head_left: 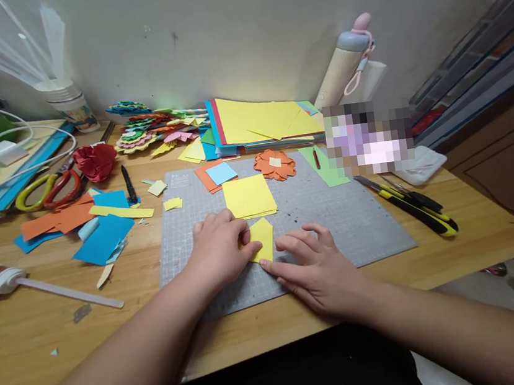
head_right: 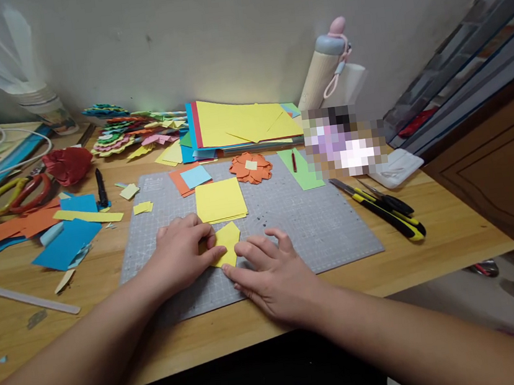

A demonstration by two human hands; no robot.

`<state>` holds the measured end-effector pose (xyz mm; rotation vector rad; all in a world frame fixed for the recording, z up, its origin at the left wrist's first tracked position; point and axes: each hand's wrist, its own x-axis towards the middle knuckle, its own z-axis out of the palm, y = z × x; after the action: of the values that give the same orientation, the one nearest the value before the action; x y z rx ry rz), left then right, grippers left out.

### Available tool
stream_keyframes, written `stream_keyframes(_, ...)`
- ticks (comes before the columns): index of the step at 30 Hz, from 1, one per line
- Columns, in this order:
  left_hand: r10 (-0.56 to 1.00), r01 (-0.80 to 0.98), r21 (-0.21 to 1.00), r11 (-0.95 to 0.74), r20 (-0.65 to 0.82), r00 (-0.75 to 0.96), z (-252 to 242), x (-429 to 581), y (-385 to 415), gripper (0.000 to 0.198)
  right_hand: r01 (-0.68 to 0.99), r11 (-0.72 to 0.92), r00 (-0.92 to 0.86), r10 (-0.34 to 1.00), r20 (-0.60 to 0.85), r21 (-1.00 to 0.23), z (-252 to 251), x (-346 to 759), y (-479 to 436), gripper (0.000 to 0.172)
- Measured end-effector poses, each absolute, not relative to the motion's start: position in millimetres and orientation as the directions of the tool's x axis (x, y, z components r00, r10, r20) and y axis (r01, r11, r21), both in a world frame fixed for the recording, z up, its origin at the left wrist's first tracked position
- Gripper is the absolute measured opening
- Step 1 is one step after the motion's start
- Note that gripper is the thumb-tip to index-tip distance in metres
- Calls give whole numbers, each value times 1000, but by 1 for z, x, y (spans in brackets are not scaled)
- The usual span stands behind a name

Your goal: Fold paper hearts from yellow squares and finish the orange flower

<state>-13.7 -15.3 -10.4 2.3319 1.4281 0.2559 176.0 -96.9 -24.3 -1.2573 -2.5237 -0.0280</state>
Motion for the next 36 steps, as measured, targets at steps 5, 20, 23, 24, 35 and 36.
stream_keyframes(5, 887, 818, 411, -402, -46, 459, -11, -14, -15, 21, 793, 590, -532, 792, 300, -151, -24, 174, -100, 25)
stream_keyframes(20, 880, 830, 386, -404, -83, 467, -7, -12, -13, 22, 823, 543, -534, 839, 98, -167, -13, 149, -85, 25)
stream_keyframes(23, 886, 839, 382, -388, -97, 454, -8, -12, -12, 14, 812, 565, -555, 825, 106, -144, -12, 140, -80, 25)
stream_keyframes(24, 889, 843, 380, -381, -100, 447, -8, -13, -11, 11, 809, 571, -560, 821, 113, -142, -12, 137, -79, 26)
stream_keyframes(35, 887, 826, 413, -384, -83, 454, -6, -14, -14, 22, 892, 371, -336, 926, 171, -258, -15, 153, -114, 31)
stream_keyframes(36, 888, 826, 415, -382, -83, 453, -6, -14, -14, 21, 896, 355, -318, 933, 170, -268, -15, 157, -117, 31)
